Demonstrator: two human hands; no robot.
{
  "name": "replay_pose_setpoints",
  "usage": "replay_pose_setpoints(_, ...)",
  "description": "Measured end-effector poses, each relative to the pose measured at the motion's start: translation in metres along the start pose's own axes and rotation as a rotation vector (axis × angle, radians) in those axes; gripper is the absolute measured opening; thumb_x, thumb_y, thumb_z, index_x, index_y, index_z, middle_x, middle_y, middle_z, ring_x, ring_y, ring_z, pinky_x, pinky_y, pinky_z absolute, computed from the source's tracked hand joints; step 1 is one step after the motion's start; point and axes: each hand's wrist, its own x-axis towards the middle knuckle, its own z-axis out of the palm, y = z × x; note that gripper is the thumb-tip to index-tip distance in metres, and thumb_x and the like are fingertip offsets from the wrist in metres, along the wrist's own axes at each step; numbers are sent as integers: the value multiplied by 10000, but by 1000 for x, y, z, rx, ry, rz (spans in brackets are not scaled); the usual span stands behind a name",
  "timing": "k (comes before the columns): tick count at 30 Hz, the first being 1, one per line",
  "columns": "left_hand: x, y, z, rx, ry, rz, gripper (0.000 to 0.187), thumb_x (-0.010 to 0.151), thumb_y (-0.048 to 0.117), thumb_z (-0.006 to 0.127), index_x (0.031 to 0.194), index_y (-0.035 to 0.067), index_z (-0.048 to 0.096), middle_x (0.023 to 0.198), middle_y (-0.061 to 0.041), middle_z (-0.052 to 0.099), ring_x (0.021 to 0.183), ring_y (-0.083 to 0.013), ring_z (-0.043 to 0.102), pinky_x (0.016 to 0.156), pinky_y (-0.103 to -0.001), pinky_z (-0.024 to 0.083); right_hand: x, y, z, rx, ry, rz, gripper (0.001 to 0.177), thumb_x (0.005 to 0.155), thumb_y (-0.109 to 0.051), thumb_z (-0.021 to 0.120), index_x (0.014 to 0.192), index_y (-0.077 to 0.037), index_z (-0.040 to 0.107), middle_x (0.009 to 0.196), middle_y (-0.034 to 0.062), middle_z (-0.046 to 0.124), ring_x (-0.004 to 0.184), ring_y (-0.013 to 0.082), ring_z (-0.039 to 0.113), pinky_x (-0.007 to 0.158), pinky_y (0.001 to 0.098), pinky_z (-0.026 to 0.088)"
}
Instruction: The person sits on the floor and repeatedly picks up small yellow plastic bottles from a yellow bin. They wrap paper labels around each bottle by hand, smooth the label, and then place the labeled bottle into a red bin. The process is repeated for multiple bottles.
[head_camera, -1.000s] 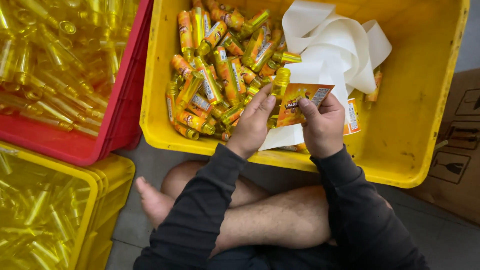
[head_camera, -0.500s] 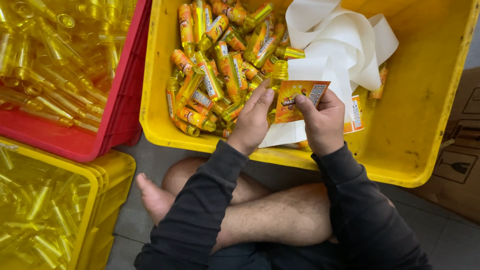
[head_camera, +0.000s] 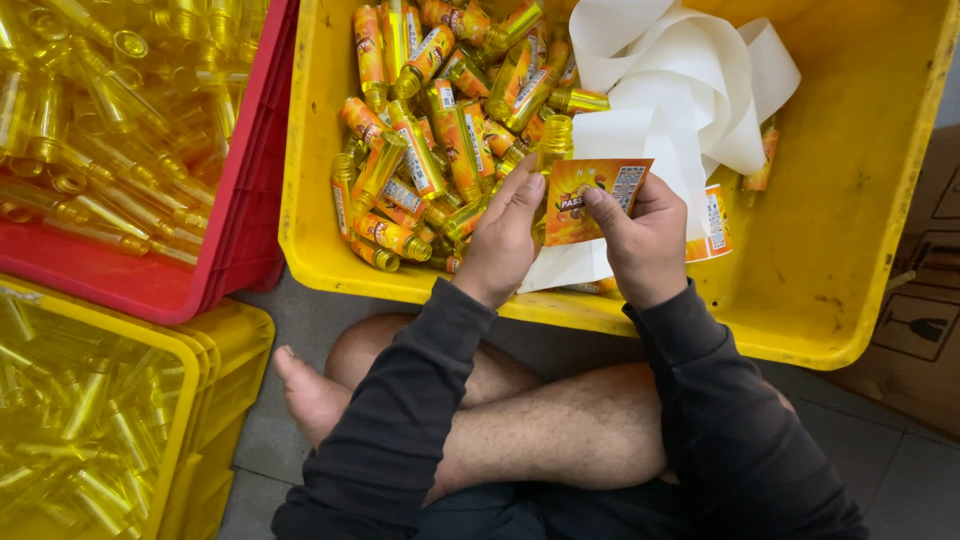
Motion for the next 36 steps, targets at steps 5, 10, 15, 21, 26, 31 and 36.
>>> replay_pose_setpoints(5,-1,6,5,-22,3,7,699,1110,394,384,1585,-70,167,1607,-419,159,1527,-512,126,1258,-599,110,0,-1,0,-8,-6,4,207,1014,-139,703,1167,-10,649,1038,199,733,942,265,740,915,446,605)
replay_pose_setpoints(10,-1,-5,1,-67,-13,33,661,1120,371,395,1593,-47,199,1615,-371,228,1541,-469,163,1270,-588,117,-1,0,-1,-10,-12,10,213,1015,-147,705,1172,-15,648,1057,206,729,954,277,740,924,455,601)
replay_pose_setpoints(15,2,-20,-6,-89,-15,32,630,1125,370,403,1602,-6,238,1626,-323,269,1549,-428,189,1279,-571,133,-2,-5,2,-8,-9,3,218,1015,-145,705,1176,-12,644,1049,200,727,953,270,738,929,458,603)
replay_pose_setpoints(21,3,-29,-9,-111,-38,66,582,1135,336,398,1588,-7,271,1593,-306,333,1536,-403,238,1283,-572,147,-1,0,1,7,-7,9,221,1015,-139,703,1184,-11,641,1064,204,724,966,278,736,939,467,600)
replay_pose_setpoints(26,5,-42,-17,-149,-78,113,513,1154,303,387,1580,21,339,1560,-255,434,1519,-360,317,1287,-560,182,-2,-4,4,7,-1,5,209,1016,-134,701,1175,-12,644,1041,192,728,950,259,734,928,452,603)
replay_pose_setpoints(31,5,-44,-17,-131,-95,161,483,1159,282,380,1567,23,368,1552,-234,456,1510,-339,343,1289,-555,195,-2,-3,3,14,-1,6,209,1015,-134,701,1174,-11,642,1051,197,727,954,267,736,930,453,604)
replay_pose_setpoints(36,2,-37,-8,-178,-90,185,498,1156,260,394,1563,-21,339,1551,-258,437,1501,-356,344,1284,-573,209,-1,-6,4,4,-6,-1,210,1015,-133,703,1172,-8,641,1046,205,726,951,270,736,924,453,605)
